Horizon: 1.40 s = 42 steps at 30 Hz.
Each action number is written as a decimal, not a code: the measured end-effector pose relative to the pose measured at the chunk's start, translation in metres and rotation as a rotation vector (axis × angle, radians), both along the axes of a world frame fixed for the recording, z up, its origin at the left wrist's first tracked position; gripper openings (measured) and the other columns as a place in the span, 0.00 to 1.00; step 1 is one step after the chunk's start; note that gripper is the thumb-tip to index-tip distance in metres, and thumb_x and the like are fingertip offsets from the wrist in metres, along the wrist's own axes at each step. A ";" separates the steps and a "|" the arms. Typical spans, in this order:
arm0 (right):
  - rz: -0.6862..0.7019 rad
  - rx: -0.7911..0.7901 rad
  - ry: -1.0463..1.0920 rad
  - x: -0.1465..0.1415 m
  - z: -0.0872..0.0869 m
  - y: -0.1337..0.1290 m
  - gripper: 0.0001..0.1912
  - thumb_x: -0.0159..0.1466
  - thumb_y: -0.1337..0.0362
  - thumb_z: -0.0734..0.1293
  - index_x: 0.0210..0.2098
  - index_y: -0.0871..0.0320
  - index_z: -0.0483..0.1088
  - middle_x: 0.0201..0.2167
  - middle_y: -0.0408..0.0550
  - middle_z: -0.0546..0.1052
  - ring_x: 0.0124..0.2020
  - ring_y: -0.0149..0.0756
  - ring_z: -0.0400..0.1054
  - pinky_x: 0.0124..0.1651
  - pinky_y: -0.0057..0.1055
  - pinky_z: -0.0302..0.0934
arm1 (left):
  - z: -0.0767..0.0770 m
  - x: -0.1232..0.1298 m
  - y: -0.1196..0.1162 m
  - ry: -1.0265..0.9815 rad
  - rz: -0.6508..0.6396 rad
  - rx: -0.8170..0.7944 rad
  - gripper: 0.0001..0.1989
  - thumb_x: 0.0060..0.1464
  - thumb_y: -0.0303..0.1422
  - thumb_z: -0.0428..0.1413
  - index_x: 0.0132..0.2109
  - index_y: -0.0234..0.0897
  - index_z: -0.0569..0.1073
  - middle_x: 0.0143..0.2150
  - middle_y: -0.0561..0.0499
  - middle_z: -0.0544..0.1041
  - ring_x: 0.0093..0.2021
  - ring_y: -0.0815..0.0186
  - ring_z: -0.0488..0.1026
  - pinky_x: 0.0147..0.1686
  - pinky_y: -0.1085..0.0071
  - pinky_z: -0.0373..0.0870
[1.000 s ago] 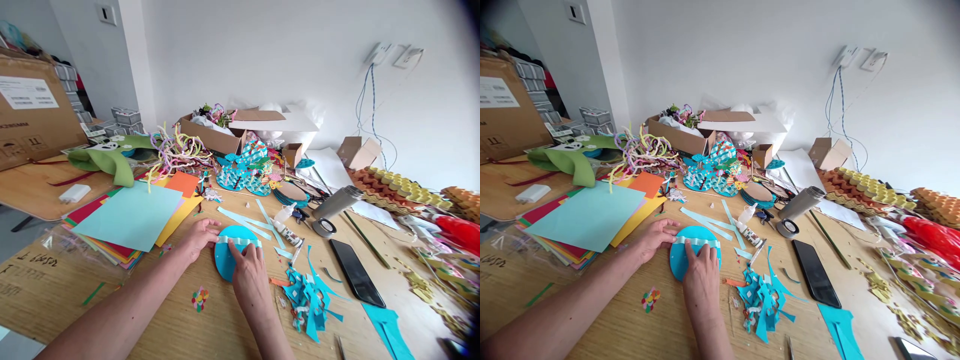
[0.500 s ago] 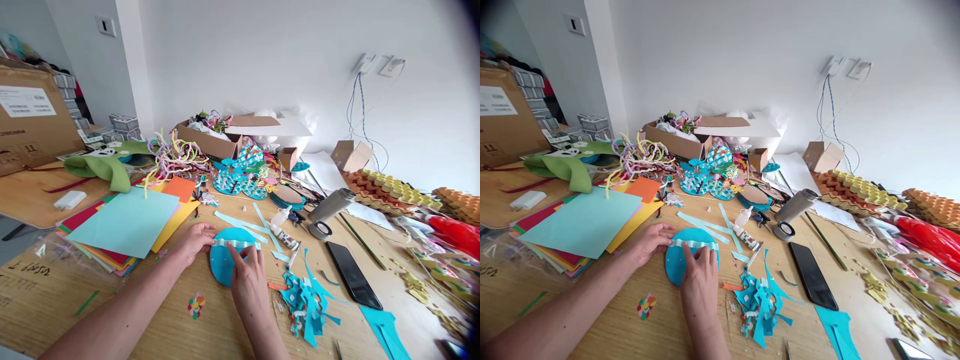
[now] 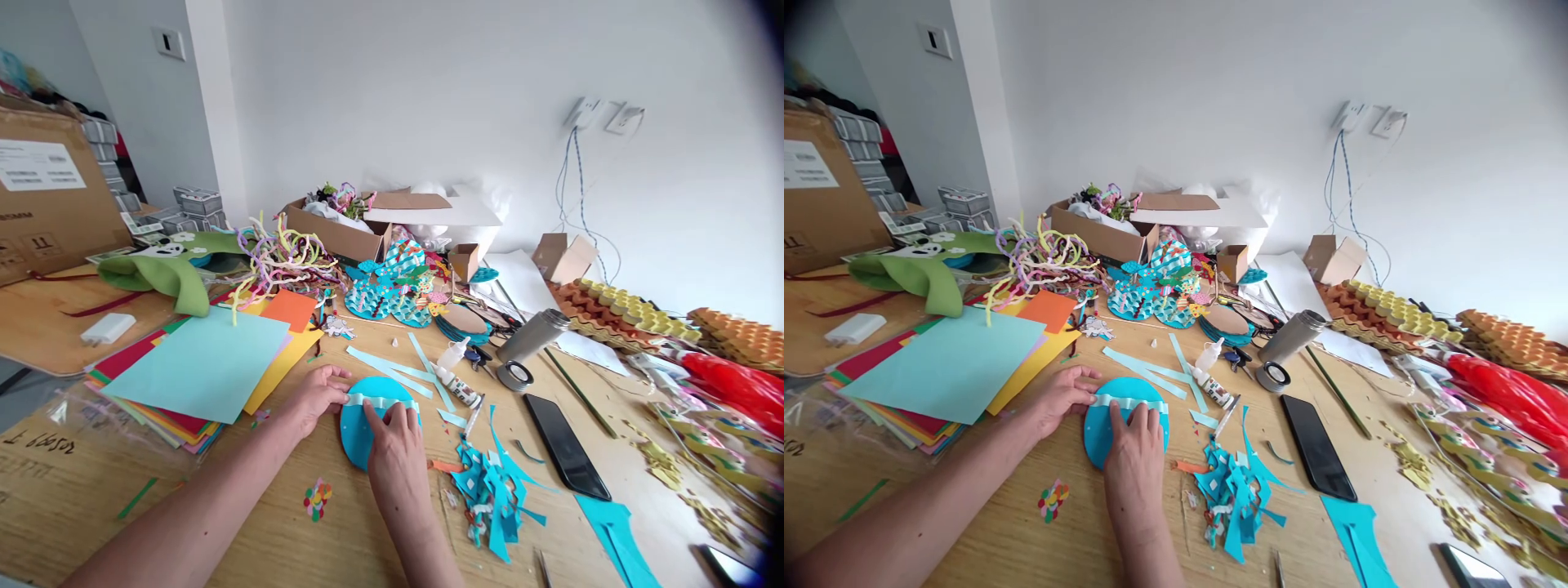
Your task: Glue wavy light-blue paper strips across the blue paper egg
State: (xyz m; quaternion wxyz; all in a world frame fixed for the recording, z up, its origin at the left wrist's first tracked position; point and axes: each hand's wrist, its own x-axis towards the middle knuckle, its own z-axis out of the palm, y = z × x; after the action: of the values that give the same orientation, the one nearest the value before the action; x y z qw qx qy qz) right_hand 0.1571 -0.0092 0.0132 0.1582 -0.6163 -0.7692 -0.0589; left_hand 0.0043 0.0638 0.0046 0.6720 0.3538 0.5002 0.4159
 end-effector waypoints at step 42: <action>-0.292 -0.312 1.565 0.066 -0.009 0.030 0.23 0.45 0.45 0.73 0.22 0.61 0.73 0.16 0.39 0.63 0.21 0.27 0.50 0.25 0.26 0.44 | 0.013 -0.003 0.001 -0.037 0.059 0.040 0.23 0.33 0.24 0.62 0.42 0.32 0.71 0.28 0.50 0.79 0.29 0.65 0.75 0.30 0.71 0.70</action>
State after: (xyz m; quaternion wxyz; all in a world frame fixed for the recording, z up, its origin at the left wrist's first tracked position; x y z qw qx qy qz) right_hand 0.2231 0.0208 0.0040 0.5534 -0.5882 -0.3469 0.4770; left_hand 0.0011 0.0644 0.0178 0.6616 0.3444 0.4893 0.4519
